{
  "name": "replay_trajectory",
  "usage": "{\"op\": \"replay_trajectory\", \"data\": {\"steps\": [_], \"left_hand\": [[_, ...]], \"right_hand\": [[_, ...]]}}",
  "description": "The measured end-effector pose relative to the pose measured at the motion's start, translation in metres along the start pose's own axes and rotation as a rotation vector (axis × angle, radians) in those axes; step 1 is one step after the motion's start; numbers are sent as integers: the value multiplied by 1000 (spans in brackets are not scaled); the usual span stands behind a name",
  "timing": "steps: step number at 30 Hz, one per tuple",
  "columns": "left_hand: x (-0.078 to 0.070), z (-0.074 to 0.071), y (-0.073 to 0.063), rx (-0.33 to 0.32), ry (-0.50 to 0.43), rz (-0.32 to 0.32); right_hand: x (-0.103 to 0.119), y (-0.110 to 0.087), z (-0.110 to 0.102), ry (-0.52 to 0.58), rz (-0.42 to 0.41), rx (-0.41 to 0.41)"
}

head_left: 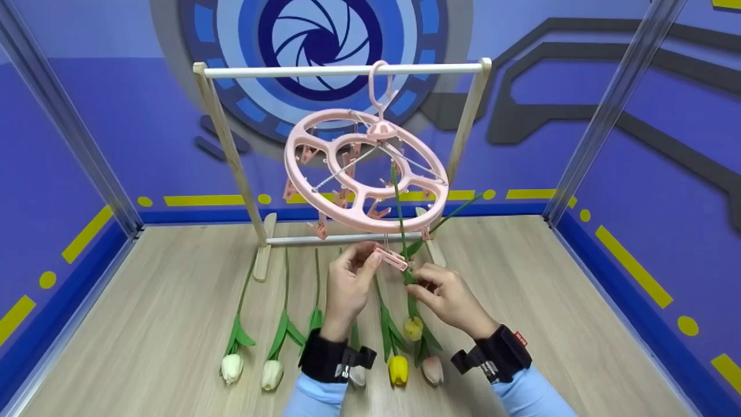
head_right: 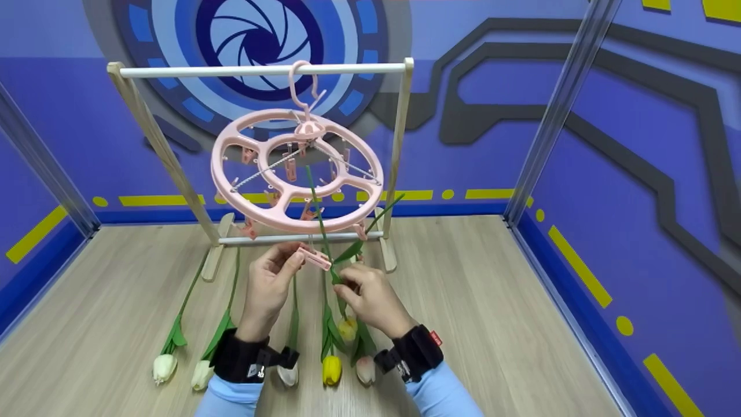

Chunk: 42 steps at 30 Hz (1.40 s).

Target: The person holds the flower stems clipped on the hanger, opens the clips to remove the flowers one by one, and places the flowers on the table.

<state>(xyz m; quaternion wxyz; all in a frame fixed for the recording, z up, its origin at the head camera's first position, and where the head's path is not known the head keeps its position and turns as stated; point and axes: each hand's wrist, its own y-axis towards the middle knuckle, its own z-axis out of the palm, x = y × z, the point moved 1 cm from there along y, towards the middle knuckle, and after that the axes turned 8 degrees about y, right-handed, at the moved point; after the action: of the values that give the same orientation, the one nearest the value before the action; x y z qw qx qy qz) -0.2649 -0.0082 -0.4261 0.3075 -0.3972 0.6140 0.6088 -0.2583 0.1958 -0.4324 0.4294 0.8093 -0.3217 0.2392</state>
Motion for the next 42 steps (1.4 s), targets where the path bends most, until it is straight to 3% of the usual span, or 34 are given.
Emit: {"op": "replay_trajectory", "data": {"steps": [8, 19, 42], "left_hand": [[1, 0, 0, 4, 6, 14], [0, -2, 1, 18, -17, 12], [-3, 1, 1, 27, -49, -37]], "right_hand": [[-2, -1, -1, 2, -32, -16], [1, -1, -3, -12, 6, -9], [1, -1, -12, -30, 1, -46]]}}
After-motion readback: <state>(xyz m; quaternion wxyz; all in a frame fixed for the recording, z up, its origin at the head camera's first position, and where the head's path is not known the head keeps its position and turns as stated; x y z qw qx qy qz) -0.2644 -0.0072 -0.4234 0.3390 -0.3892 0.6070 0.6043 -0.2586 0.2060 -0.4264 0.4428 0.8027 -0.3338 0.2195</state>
